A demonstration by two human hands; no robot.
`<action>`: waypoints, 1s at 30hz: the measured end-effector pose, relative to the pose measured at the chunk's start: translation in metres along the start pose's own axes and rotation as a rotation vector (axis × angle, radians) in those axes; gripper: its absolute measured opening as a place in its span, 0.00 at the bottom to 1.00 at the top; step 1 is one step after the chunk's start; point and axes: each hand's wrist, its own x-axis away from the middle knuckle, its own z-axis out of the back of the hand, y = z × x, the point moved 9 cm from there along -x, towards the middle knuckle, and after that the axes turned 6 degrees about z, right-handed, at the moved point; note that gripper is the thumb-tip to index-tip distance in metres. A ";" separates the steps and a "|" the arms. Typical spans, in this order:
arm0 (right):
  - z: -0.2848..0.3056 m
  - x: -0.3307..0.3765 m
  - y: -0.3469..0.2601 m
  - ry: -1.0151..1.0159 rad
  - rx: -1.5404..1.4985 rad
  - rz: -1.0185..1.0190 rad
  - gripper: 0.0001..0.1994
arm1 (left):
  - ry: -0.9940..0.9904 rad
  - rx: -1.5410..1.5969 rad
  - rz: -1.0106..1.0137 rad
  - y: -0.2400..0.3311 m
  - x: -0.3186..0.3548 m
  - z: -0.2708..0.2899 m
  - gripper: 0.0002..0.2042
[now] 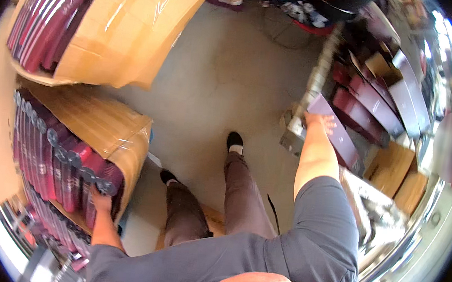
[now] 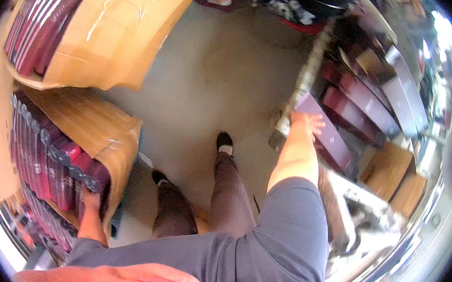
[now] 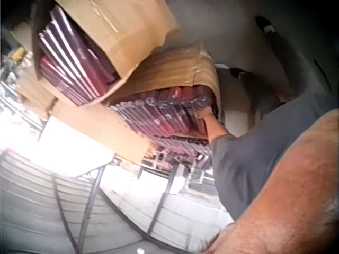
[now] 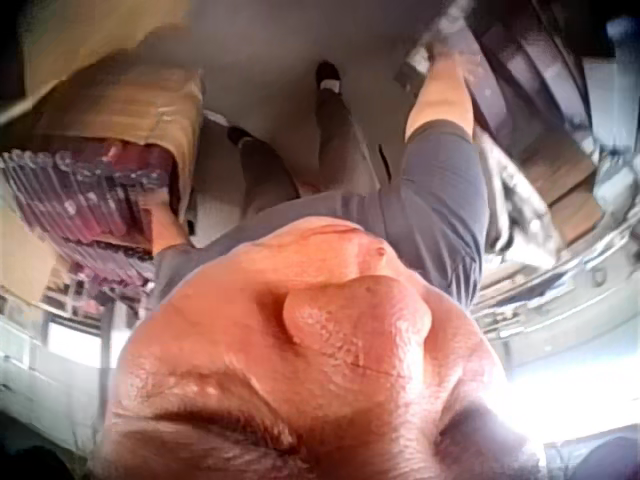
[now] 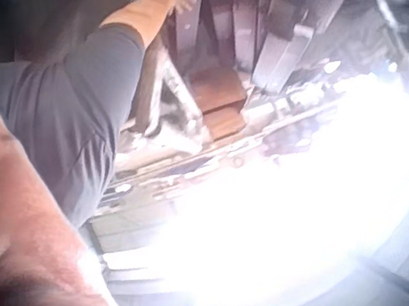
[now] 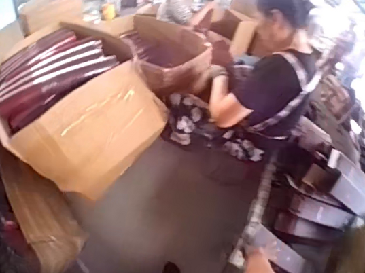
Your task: The person places multiple maroon product boxes into a larger cardboard shipping box, arranging them in neat rows. They then remove some boxes, open them to reveal rolled items, and repack them into the larger box.
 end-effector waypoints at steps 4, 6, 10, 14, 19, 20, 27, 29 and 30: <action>-0.047 -0.072 -0.014 -0.008 0.180 0.049 0.53 | -0.044 0.054 0.000 0.003 -0.002 -0.017 0.36; -0.072 -0.121 0.006 0.059 0.089 0.015 0.51 | -0.076 0.091 -0.021 0.012 -0.009 -0.037 0.33; -0.072 -0.124 0.010 -0.013 -0.109 0.098 0.45 | -0.055 0.146 -0.049 0.022 -0.003 -0.053 0.27; -0.022 -0.087 0.025 -0.067 -0.501 0.089 0.39 | 0.017 0.200 -0.067 0.025 0.002 -0.061 0.22; 0.070 -0.002 0.017 -0.057 -0.872 0.103 0.32 | 0.076 0.082 -0.121 0.044 0.003 -0.057 0.17; 0.086 0.023 0.012 -0.036 -0.906 0.104 0.31 | 0.019 -0.158 -0.114 0.075 0.009 -0.034 0.17; 0.165 0.274 0.012 -0.248 -1.416 0.557 0.21 | 0.063 -0.195 -0.091 0.082 0.007 0.007 0.20; 0.195 0.332 0.022 -0.428 -1.382 0.700 0.20 | -0.006 -0.001 -0.082 0.073 0.009 0.013 0.26; 0.216 0.380 0.027 -0.483 -1.377 0.709 0.20 | 0.055 0.085 -0.137 0.069 0.013 0.023 0.29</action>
